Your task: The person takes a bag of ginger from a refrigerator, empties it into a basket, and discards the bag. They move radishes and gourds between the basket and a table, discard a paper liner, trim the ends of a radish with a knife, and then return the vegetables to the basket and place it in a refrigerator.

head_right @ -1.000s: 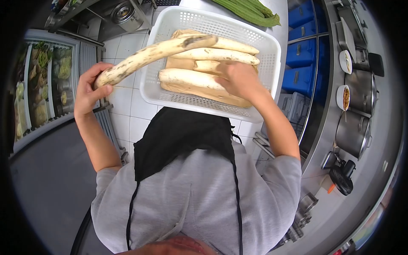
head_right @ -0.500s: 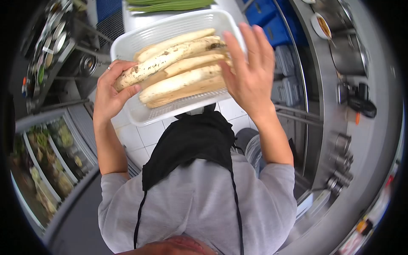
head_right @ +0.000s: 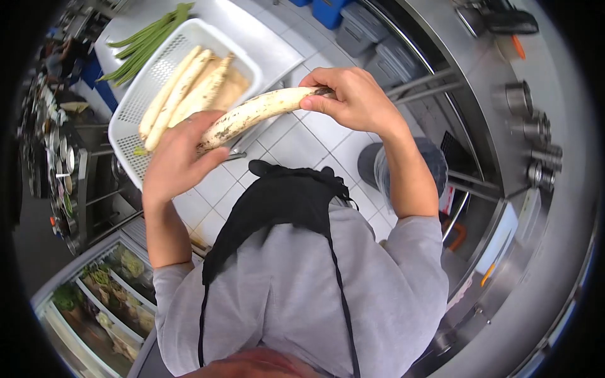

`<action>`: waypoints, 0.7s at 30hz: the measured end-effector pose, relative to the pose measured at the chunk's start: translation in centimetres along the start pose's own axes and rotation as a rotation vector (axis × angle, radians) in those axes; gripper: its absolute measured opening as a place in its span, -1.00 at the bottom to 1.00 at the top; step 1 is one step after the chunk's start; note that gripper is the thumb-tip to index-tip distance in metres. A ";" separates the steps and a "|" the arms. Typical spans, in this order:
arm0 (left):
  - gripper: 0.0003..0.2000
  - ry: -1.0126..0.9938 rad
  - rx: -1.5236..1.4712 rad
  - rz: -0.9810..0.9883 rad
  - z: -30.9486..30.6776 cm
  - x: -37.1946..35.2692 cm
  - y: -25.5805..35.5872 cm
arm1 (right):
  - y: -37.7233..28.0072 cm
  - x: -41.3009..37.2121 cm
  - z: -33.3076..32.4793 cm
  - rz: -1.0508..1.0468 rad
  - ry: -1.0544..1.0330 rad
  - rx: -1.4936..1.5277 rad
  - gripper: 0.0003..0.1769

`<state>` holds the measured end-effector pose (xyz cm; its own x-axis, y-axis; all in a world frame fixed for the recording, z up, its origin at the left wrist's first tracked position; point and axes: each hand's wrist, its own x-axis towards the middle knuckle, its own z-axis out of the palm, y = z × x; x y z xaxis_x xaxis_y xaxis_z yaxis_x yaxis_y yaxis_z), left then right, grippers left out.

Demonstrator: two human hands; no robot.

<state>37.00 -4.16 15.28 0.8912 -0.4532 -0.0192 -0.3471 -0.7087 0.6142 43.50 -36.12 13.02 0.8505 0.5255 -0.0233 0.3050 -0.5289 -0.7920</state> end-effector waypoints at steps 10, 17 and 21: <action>-0.65 -0.287 -0.171 -0.038 17.7 8.7 5.4 | 15.9 -14.0 1.7 0.250 0.014 0.526 -0.64; -0.63 -0.609 -0.184 -0.019 21.2 9.7 5.6 | 15.8 -24.0 2.9 0.572 0.213 0.664 -0.59; -0.67 -0.714 -0.333 0.077 24.8 12.1 4.5 | 16.3 -28.4 4.3 0.739 0.377 0.716 -0.56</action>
<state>38.99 -26.25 -1.78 0.4261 -0.8117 -0.3995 -0.1940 -0.5133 0.8360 22.48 -56.84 -1.88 0.8350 -0.0643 -0.5465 -0.5498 -0.0552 -0.8335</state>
